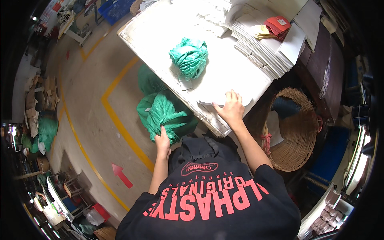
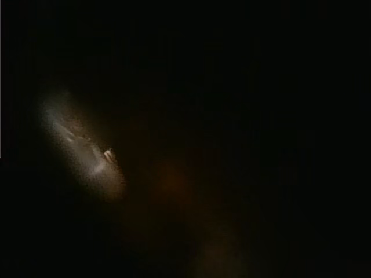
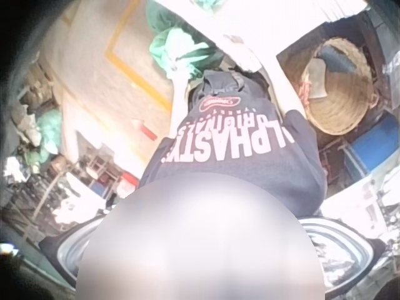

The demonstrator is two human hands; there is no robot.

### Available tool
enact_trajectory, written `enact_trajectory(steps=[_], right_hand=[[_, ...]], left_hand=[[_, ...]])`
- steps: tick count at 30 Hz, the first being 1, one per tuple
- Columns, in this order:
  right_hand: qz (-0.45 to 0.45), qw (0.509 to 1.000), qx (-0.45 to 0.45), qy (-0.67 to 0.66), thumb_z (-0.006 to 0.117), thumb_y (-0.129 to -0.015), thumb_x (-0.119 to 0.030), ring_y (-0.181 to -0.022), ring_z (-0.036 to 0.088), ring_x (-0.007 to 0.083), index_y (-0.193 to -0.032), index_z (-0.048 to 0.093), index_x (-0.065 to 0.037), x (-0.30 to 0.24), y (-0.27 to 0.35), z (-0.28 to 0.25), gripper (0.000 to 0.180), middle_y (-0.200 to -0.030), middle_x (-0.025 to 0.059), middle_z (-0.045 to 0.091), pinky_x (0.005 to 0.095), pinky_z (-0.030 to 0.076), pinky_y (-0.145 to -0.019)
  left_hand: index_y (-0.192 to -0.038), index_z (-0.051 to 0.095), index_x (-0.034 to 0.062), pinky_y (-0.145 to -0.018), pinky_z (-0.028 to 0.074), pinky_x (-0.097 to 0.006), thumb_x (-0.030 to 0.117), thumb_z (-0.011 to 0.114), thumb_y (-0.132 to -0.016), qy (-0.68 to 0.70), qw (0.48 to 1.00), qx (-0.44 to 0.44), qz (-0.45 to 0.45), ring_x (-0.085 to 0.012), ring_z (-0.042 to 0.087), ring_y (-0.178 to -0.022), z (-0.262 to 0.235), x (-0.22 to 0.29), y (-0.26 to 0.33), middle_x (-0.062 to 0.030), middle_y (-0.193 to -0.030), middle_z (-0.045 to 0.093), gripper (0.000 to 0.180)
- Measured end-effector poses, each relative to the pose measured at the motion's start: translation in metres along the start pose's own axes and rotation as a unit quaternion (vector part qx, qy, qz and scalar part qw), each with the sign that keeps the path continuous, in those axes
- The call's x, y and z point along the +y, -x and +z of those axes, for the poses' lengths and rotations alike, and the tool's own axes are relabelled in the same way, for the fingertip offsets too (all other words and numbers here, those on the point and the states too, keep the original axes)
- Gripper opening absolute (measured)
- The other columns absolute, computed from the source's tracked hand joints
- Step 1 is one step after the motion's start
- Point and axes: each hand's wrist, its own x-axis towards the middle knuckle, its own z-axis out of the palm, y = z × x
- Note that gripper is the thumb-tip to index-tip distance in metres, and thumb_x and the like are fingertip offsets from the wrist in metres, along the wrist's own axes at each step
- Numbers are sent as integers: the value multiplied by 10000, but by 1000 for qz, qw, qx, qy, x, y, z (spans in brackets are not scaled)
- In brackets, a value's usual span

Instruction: The person repeatedly picks up stacks of white plates from a table, places them into green mesh bags, and ties the bags closed with a rubber band. The person then places the tied bags on the table and repeats the process with additional stacks of plates.

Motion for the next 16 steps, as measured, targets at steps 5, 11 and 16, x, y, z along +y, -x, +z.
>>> enact_trajectory(steps=[5, 11, 16], right_hand=[[21, 999, -13, 43, 754, -837, -345, -1302, 540, 471, -1243, 620, 35, -11, 2, 10, 572, -1426, 253, 571, 534, 530, -1019], [25, 996, 25, -86, 661, -902, -225, -905, 728, 404, -1131, 716, -11, -14, -3, 1, 318, -997, 259, 727, 492, 585, -757], [97, 922, 50, -372, 647, -960, -212, -789, 773, 315, -1066, 761, -43, -19, -7, -35, 229, -869, 204, 765, 470, 596, -724]], left_hand=[[-1385, 564, -102, -969, 502, -344, 254, 537, -1108, 15, 999, 3, -31, -200, 630, -1147, -14, -9, 6, -141, -1339, 647, 452], [-1397, 550, -113, -998, 491, -345, 233, 536, -1104, 28, 1000, -4, -12, -214, 618, -1188, -29, -18, 18, -149, -1368, 632, 453], [-1460, 493, -95, -1040, 468, -349, 221, 543, -1100, 26, 1000, -9, 1, -217, 591, -1231, -39, -20, 29, -147, -1431, 590, 482]])
